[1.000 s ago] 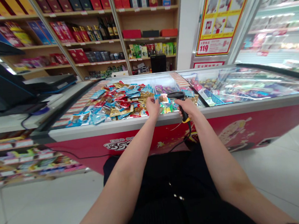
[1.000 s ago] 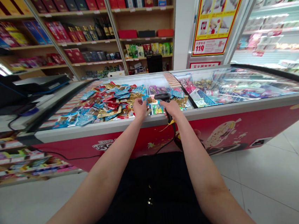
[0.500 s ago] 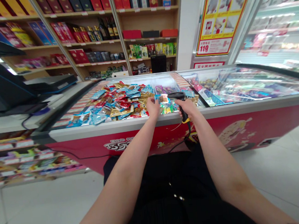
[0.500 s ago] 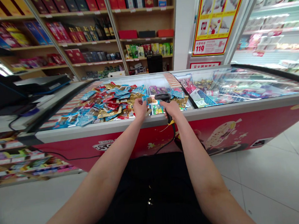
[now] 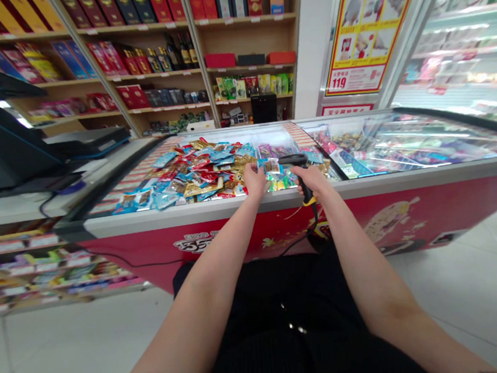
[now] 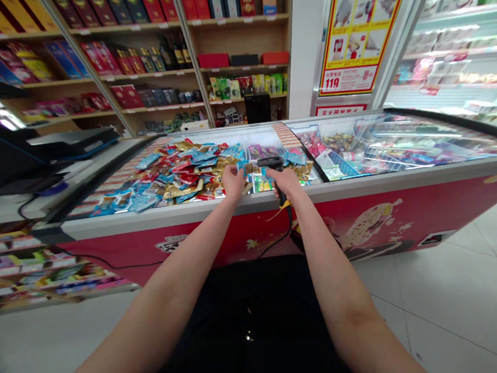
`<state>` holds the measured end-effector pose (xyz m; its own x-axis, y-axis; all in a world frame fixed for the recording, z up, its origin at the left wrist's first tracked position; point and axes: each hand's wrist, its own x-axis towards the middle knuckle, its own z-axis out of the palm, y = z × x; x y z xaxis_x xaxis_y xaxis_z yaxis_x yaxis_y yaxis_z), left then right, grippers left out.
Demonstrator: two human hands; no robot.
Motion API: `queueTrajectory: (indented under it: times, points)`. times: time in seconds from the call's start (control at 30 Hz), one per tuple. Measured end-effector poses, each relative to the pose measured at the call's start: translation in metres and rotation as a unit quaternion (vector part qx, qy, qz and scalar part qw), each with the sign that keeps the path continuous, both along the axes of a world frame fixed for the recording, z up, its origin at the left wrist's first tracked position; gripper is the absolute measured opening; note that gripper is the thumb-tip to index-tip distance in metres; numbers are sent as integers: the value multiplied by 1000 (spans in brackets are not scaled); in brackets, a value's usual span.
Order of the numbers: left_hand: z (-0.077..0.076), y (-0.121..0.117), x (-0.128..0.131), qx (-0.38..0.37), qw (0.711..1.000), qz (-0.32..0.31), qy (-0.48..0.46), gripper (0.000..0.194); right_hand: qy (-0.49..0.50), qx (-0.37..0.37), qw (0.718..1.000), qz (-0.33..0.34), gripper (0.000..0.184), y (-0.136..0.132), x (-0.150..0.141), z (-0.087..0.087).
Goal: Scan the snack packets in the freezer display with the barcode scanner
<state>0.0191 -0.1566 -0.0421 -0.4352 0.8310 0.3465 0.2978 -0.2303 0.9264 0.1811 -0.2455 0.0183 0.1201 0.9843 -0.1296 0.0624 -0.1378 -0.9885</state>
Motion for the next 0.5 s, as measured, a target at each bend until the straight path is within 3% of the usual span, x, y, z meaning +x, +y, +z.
queueTrajectory:
  times: [0.23, 0.5]
  points:
    - [10, 11, -12, 11, 1000, -4, 16, 9, 7, 13, 1000, 0, 25, 1, 2, 0]
    - [53, 23, -52, -5, 987, 17, 158, 17, 19, 6, 1000, -20, 23, -1, 8, 1]
